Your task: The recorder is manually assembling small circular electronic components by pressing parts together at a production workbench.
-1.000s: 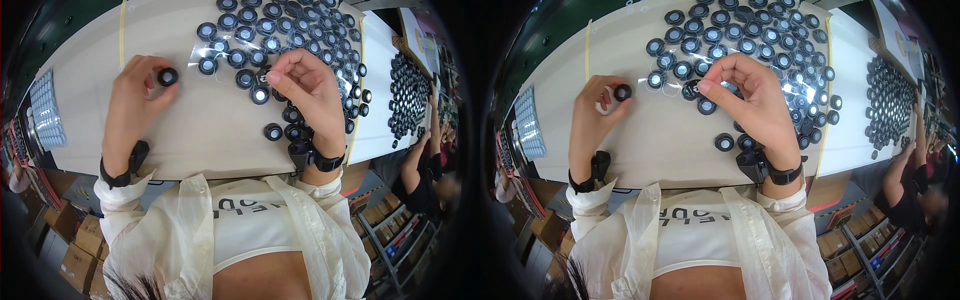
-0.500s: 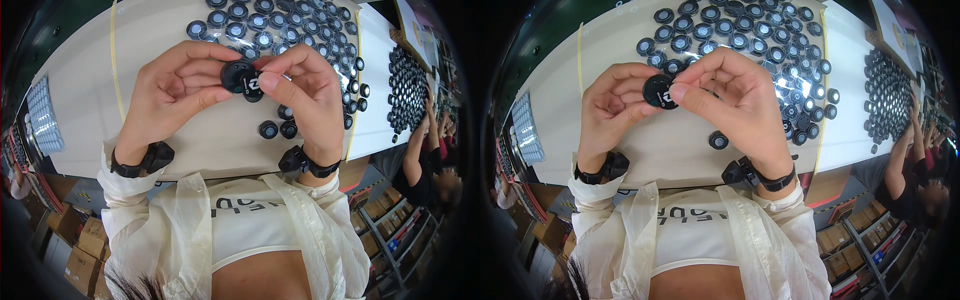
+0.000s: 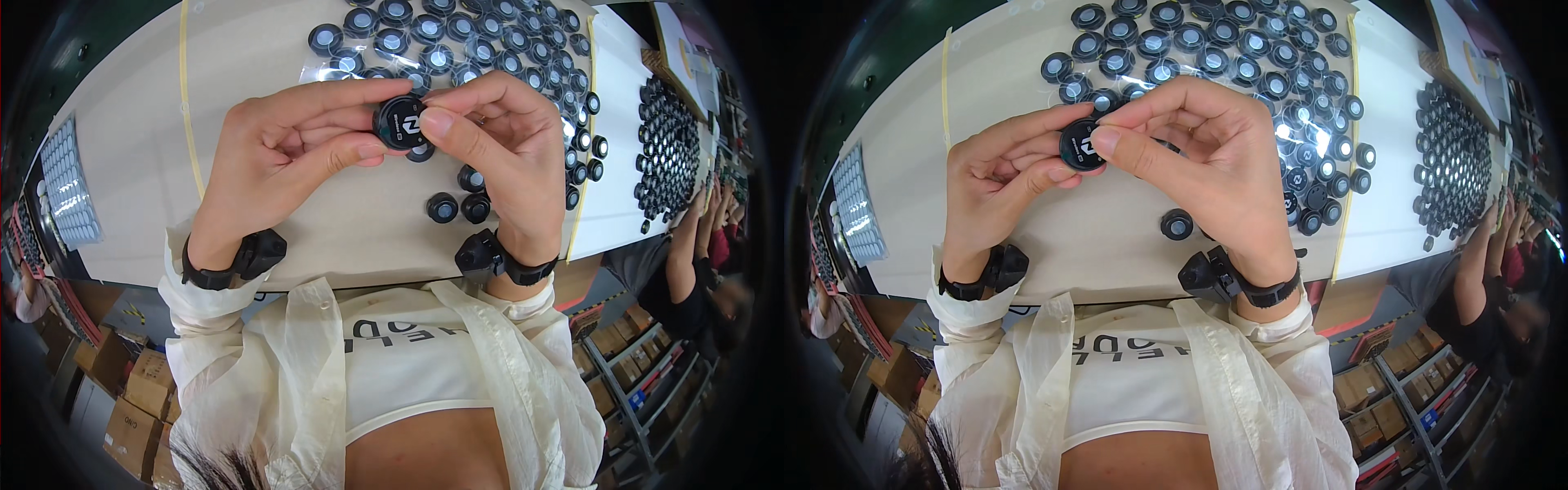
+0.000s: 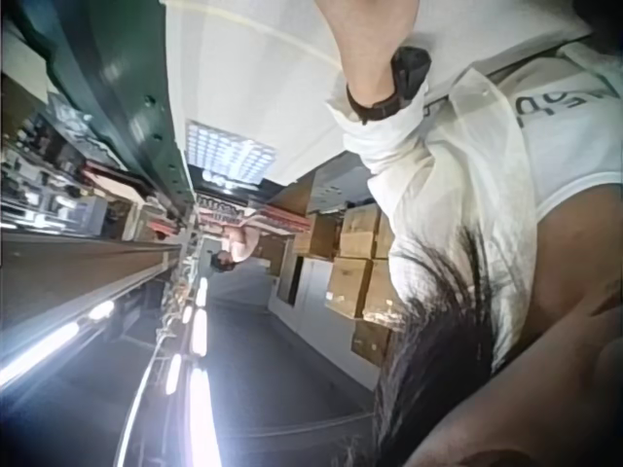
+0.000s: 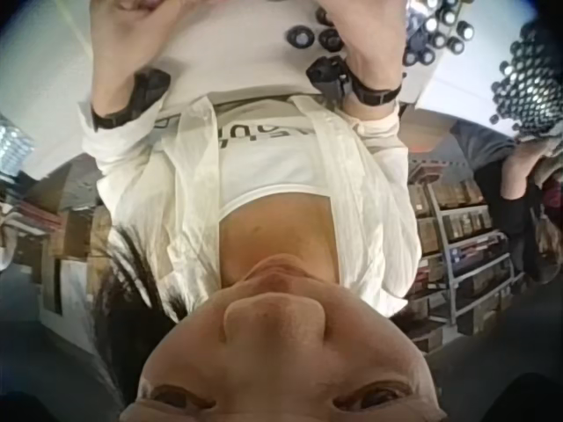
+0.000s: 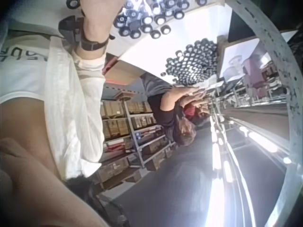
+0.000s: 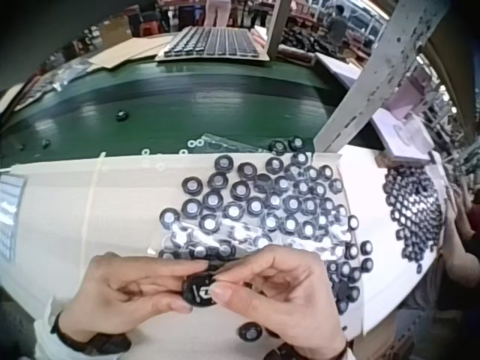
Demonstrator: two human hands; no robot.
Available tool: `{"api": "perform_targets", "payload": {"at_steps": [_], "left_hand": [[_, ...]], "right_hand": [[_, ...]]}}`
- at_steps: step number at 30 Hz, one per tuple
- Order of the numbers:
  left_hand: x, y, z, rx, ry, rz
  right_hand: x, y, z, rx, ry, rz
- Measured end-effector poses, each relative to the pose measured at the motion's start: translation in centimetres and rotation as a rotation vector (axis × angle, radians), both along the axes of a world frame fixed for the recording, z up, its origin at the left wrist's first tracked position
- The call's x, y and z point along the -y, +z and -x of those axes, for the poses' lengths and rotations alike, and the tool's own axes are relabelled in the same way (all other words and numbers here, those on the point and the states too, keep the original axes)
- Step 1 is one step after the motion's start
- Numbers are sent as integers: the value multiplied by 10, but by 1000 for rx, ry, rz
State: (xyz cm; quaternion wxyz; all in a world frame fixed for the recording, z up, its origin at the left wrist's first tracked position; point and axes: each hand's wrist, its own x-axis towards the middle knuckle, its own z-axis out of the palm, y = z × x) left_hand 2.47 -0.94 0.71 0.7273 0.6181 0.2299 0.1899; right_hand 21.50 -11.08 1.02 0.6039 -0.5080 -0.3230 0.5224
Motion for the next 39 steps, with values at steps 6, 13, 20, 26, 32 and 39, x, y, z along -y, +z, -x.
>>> {"api": "perform_targets", "payload": {"at_steps": [6, 13, 20, 26, 32, 39], "left_hand": [[2, -4, 0, -10, 32, -38], [7, -6, -2, -27, 85, -122], [3, -14, -2, -52, 46, -153], [-19, -12, -11, -110, 71, -197], [-126, 15, -45, -506, 223, -745], [-241, -43, -14, -542, 366, -1438]], "right_hand": [[0, 0, 2, 74, -17, 1], [1, 1, 5, 167, -47, 4], [-1, -14, 3, 549, -37, -86], [-2, -12, 13, 812, 22, -130], [17, 3, -6, 971, 73, -94], [71, 13, -71, 1318, -329, 423]]}}
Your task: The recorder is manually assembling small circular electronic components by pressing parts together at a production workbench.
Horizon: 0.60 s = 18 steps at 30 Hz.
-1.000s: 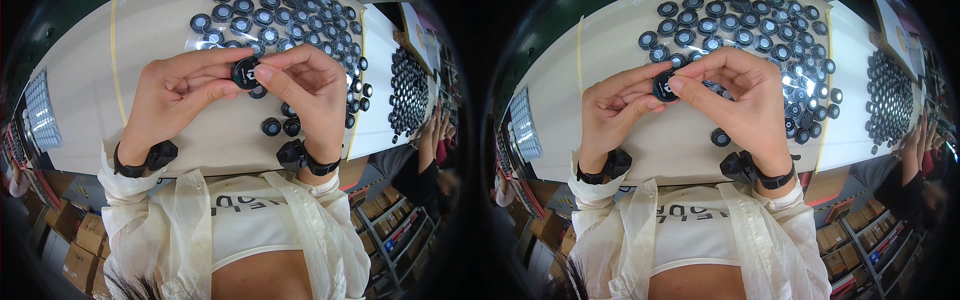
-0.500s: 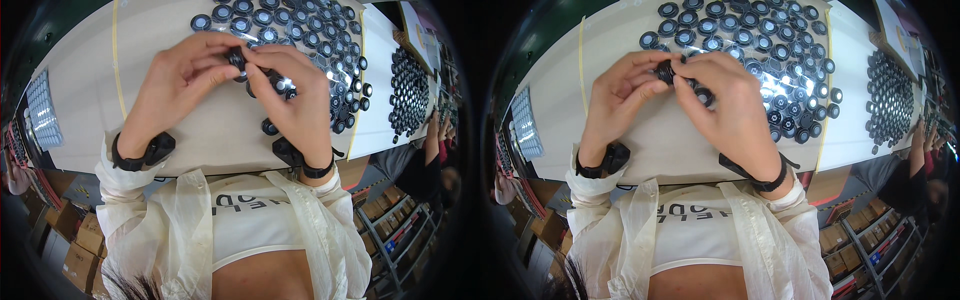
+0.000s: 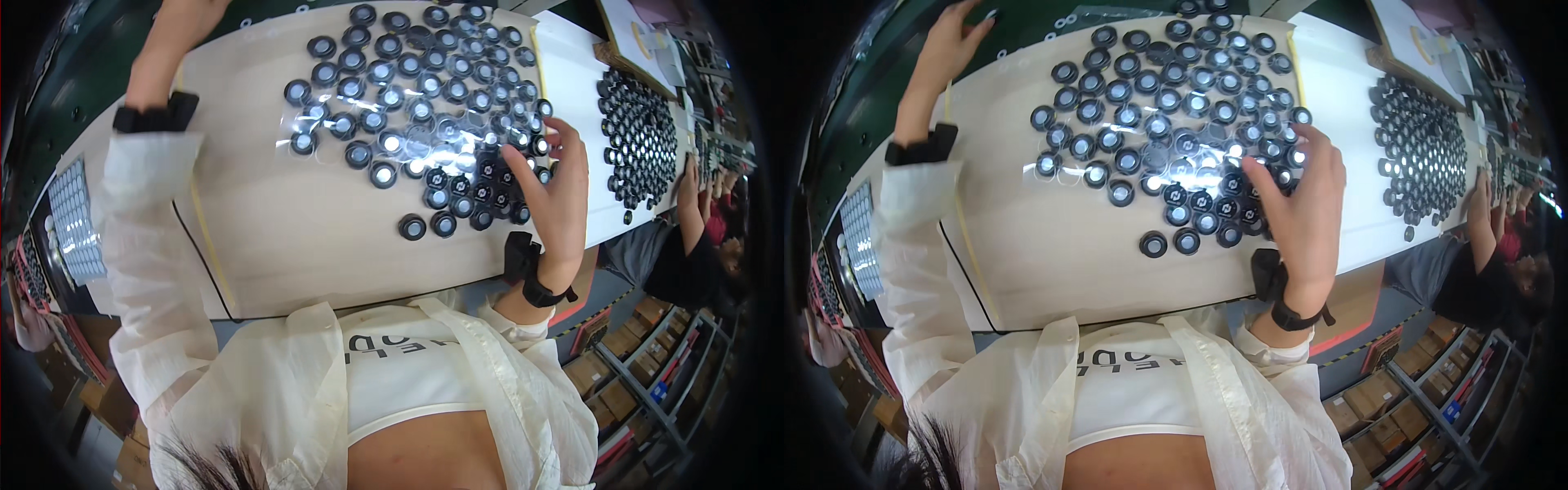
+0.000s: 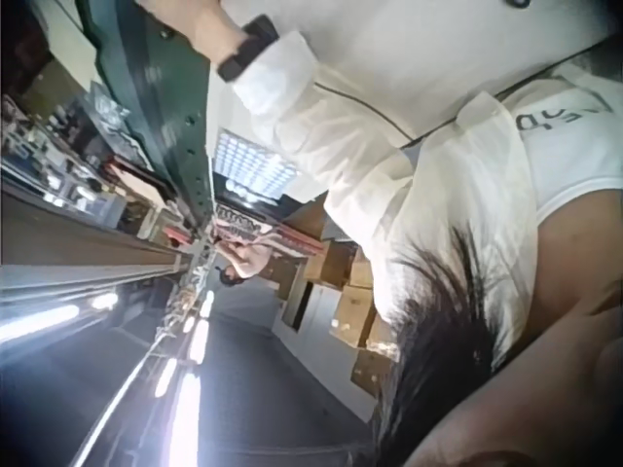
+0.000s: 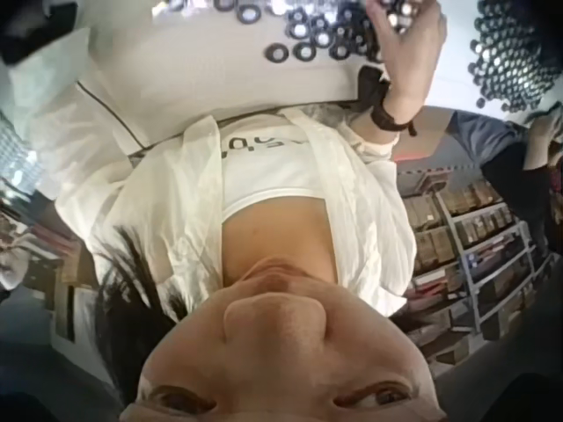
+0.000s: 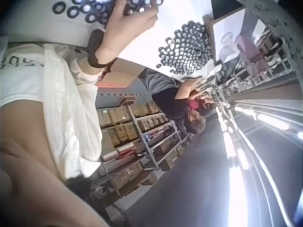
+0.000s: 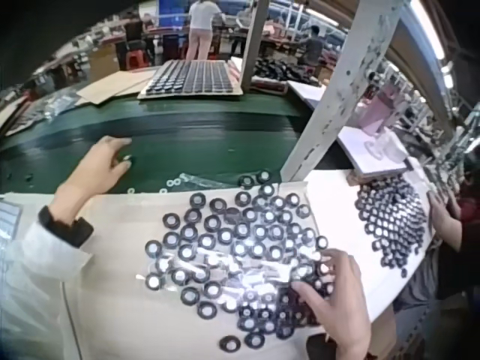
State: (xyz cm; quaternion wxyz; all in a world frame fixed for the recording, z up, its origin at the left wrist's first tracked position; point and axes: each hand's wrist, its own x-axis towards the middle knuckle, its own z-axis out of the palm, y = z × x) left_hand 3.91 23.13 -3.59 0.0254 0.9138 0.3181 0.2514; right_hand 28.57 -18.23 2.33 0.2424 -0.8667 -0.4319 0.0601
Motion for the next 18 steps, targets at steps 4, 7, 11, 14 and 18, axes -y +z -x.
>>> {"api": "perform_targets", "payload": {"at_steps": [4, 7, 11, 14, 18], "left_hand": [[109, 29, -24, -106, 34, 446], [152, 31, -22, -156, 42, 684], [151, 7, -12, -6, -1, 819], [142, 2, 0, 234, -177, 1062], [140, 19, 21, 224, -168, 1020]], "right_hand": [[24, -16, -21, -18, -170, 106], [37, -37, -32, 76, -88, 83], [40, -43, -28, -80, 73, 115], [33, -42, -10, -64, 194, 128], [20, -48, 6, -6, 243, 83]]}}
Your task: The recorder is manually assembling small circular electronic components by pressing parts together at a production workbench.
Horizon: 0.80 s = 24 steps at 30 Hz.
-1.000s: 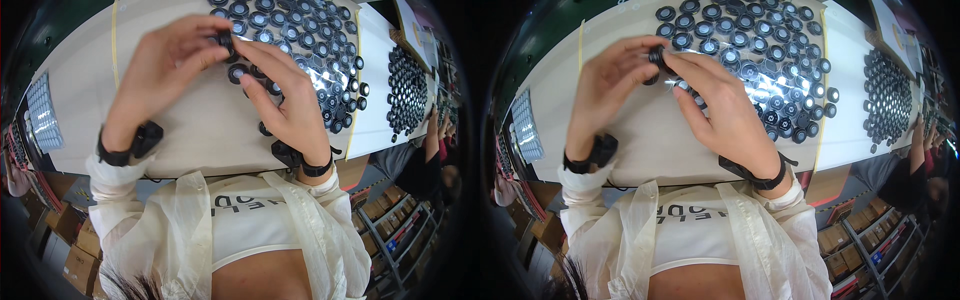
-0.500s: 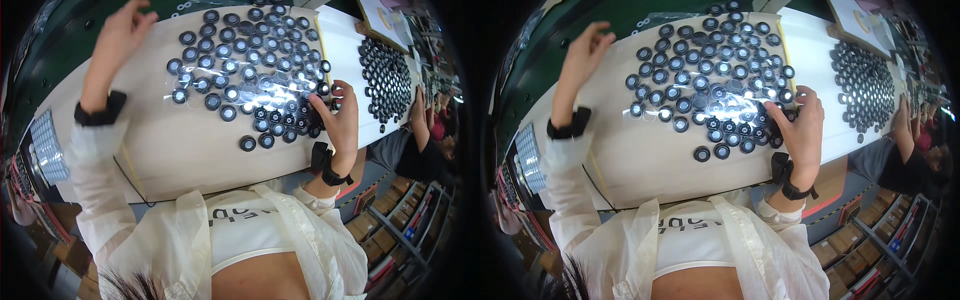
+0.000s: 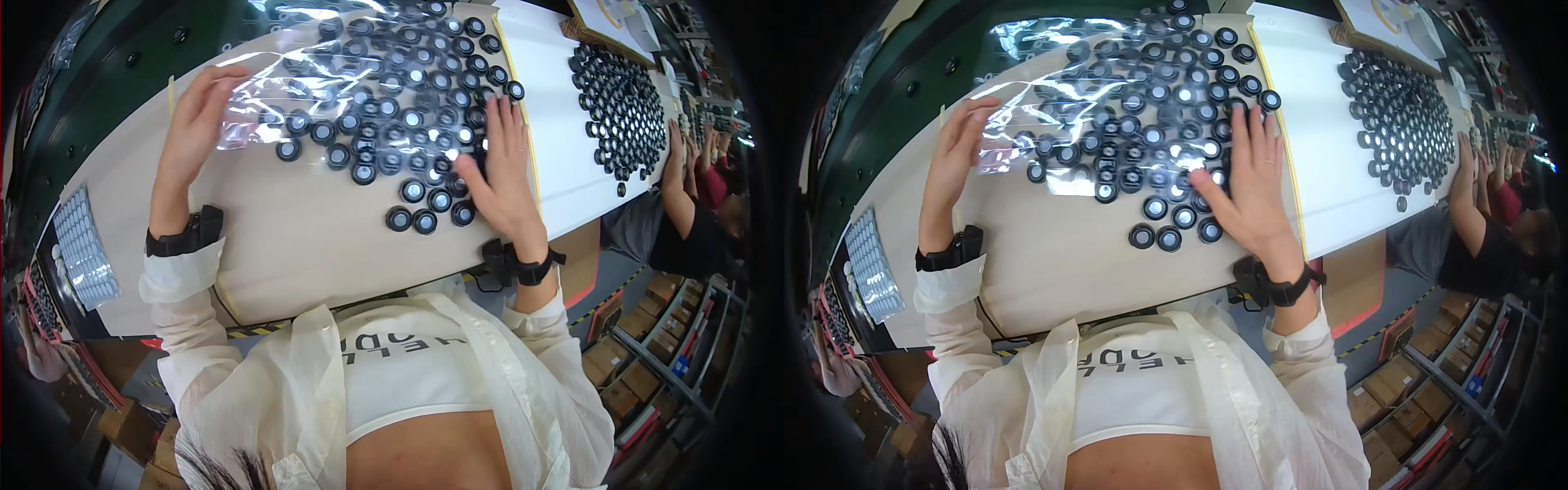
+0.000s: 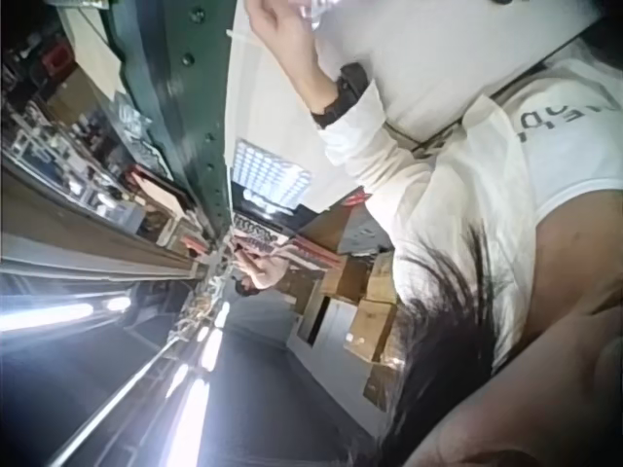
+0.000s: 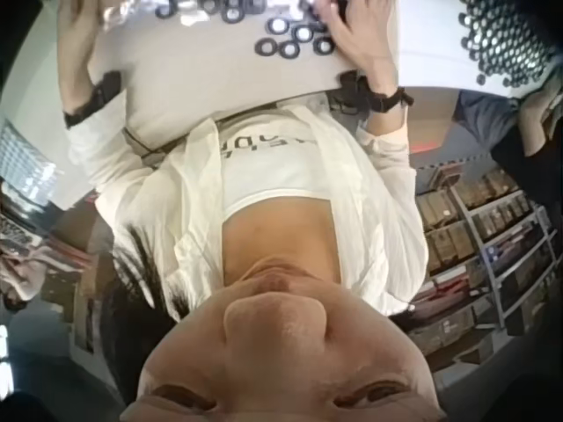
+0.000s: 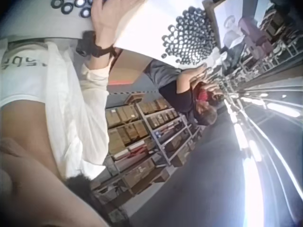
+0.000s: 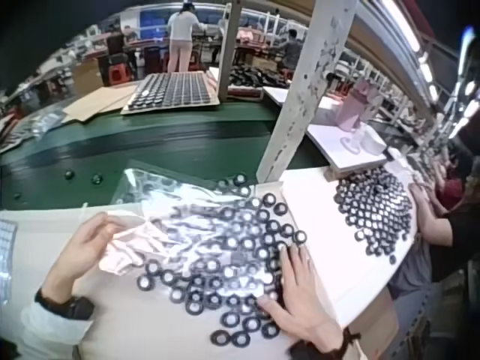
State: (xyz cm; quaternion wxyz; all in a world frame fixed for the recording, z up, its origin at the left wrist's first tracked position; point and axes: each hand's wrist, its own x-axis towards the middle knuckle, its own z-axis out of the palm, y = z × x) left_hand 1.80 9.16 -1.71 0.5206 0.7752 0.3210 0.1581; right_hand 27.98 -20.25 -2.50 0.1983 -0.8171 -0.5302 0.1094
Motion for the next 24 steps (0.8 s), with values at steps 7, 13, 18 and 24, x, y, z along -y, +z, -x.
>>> {"api": "perform_targets", "payload": {"at_steps": [7, 13, 18, 24], "left_hand": [[-11, 15, 80, 230, 354, 133], [-10, 12, 116, 315, 430, 174], [-4, 18, 150, 299, 528, 137], [-17, 5, 156, 452, 640, 191]], "right_hand": [[-34, -16, 55, 222, 70, 33], [-59, -10, 91, -7, 136, -7], [-18, 44, 46, 4, 263, -3], [64, 11, 35, 90, 235, 212]]}}
